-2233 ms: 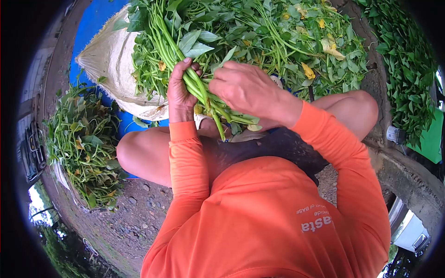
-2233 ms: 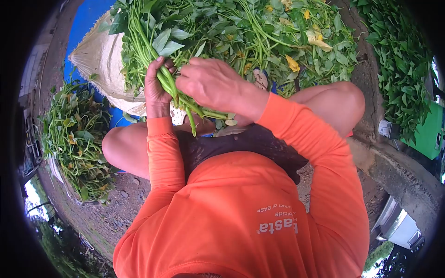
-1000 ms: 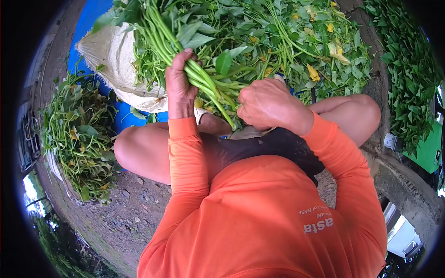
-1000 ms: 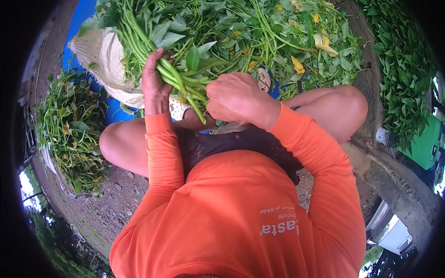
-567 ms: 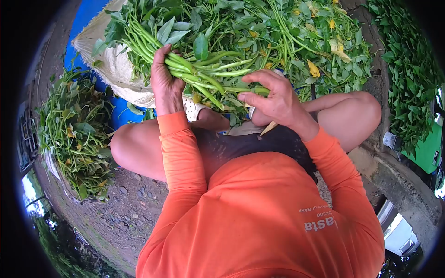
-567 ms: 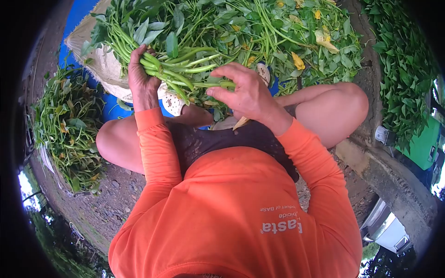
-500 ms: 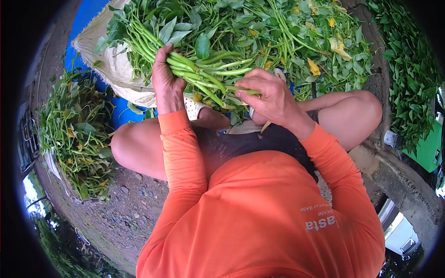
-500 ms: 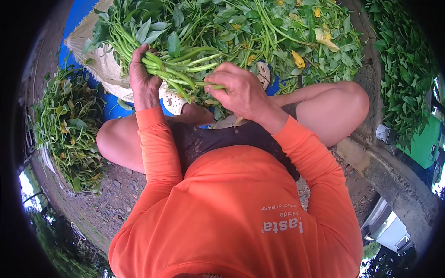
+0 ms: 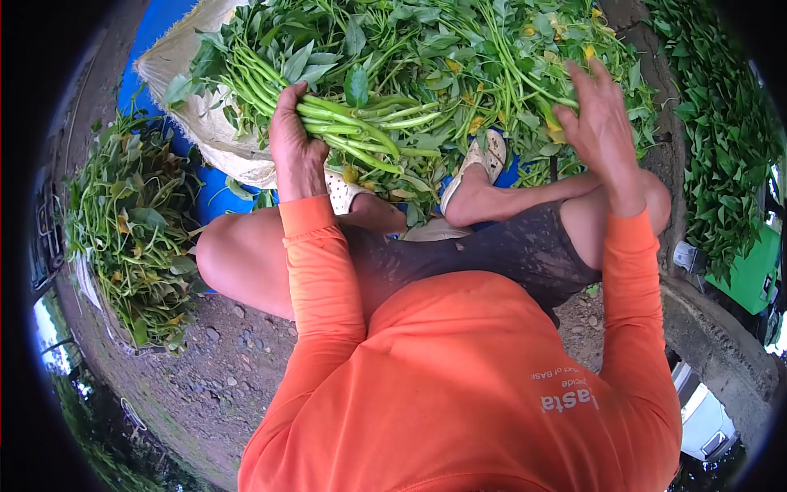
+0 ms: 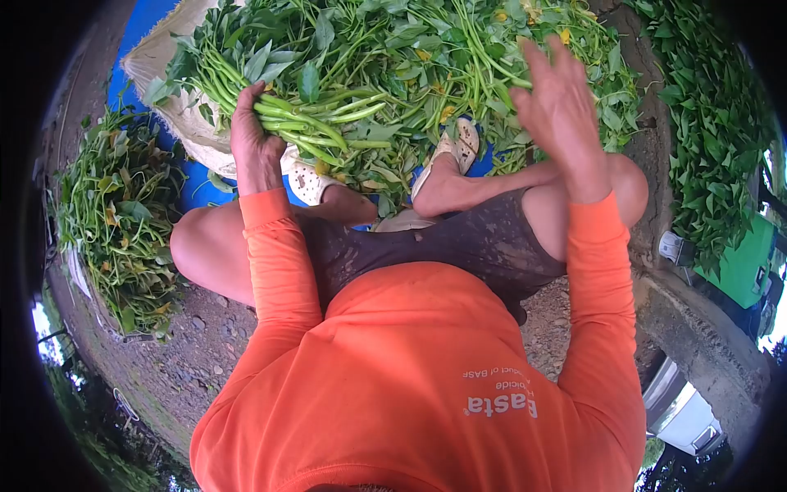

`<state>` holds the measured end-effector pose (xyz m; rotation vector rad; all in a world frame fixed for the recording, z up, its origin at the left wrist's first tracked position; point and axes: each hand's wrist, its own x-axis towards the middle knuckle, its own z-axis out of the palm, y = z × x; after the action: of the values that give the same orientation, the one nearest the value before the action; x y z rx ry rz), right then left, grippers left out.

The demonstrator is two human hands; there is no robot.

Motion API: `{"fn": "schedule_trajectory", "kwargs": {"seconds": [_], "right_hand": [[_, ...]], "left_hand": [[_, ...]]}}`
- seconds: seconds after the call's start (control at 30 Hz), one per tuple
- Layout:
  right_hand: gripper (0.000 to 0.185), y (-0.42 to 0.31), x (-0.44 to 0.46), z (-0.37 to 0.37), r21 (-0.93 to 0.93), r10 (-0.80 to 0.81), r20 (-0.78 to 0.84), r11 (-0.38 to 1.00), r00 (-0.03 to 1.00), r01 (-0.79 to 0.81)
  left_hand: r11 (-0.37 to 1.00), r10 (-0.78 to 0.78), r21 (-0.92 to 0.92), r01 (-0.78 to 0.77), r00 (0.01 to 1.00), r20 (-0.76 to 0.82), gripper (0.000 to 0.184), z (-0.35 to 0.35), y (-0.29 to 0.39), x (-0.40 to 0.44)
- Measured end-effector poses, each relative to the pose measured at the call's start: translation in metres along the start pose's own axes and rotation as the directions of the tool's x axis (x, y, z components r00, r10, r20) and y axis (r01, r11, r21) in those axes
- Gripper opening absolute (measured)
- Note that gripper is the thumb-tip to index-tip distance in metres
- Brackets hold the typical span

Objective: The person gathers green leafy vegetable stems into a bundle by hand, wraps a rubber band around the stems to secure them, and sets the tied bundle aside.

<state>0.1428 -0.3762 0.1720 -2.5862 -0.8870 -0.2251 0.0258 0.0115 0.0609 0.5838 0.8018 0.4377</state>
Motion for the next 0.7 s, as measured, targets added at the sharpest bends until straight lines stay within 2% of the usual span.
{"fn": "schedule_trajectory", "kwargs": {"seconds": [0.03,0.1,0.13,0.17,0.2,0.23,0.27,0.33,0.37,0.4,0.43,0.47,0.57,0.6,0.7], "right_hand": [[0.028,0.006,0.004,-0.001,-0.173,-0.044,-0.108,0.985,0.993,0.025],[0.031,0.0,-0.001,0.006,0.02,0.043,-0.121,0.999,0.992,-0.04],[0.027,-0.024,-0.006,0.016,0.388,0.186,0.138,0.893,0.973,-0.226],[0.024,-0.05,-0.014,0.031,0.584,0.114,0.299,0.763,0.947,-0.276],[0.024,-0.064,-0.021,0.05,0.617,-0.072,0.355,0.767,0.932,-0.176],[0.025,-0.071,-0.024,0.07,0.575,-0.144,0.453,0.801,0.88,-0.166],[0.027,-0.073,-0.017,0.073,0.466,-0.078,0.611,0.84,0.788,-0.278],[0.028,-0.036,0.004,0.105,0.254,0.021,0.735,0.918,0.677,-0.304],[0.026,-0.006,0.017,0.127,0.123,0.098,0.75,0.951,0.654,-0.283],[0.026,0.008,0.028,0.133,-0.002,0.335,0.615,0.906,0.714,-0.423],[0.027,0.035,0.03,0.152,0.021,0.48,0.4,0.847,0.781,-0.532],[0.029,0.066,0.029,0.172,0.085,0.531,0.228,0.824,0.816,-0.56],[0.028,0.106,0.046,0.205,0.221,0.723,0.126,0.647,0.679,-0.73],[0.03,0.11,0.05,0.21,0.273,0.751,0.146,0.595,0.644,-0.756],[0.031,0.126,0.059,0.233,0.309,0.699,0.265,0.592,0.665,-0.745]], "left_hand": [[1.0,0.002,0.009,-0.002,1.0,0.0,0.011,-0.001,-0.002,0.001],[0.999,0.003,0.04,-0.001,0.999,-0.033,0.012,0.003,-0.006,-0.002],[0.999,-0.047,0.01,0.047,0.999,-0.006,0.012,0.006,-0.007,-0.002],[0.997,-0.076,0.023,0.075,0.997,0.032,0.011,0.002,-0.01,0.003],[0.996,-0.078,0.034,0.077,0.997,0.026,0.011,0.005,-0.012,-0.001],[0.997,-0.068,0.04,0.067,0.997,0.022,0.01,0.011,-0.013,-0.003],[0.996,-0.071,0.051,0.069,0.997,0.042,0.01,0.009,-0.013,0.001],[0.996,-0.052,0.081,0.048,0.998,0.047,0.011,0.007,-0.013,-0.002],[0.994,-0.07,0.089,0.061,0.993,0.095,0.011,0.004,-0.012,-0.003],[0.992,-0.072,0.106,0.064,0.995,0.072,0.011,0.006,-0.012,-0.006],[0.991,-0.067,0.117,0.061,0.996,0.054,0.011,0.011,-0.011,-0.009],[0.993,-0.057,0.106,0.051,0.997,0.055,0.012,0.01,-0.013,-0.005],[0.988,-0.065,0.146,0.055,0.996,0.065,0.012,0.005,-0.016,-0.007],[0.987,-0.073,0.151,0.06,0.994,0.083,0.013,0.006,-0.019,-0.008],[0.974,-0.13,0.193,0.116,0.99,0.06,0.012,0.014,-0.026,-0.017]]}}
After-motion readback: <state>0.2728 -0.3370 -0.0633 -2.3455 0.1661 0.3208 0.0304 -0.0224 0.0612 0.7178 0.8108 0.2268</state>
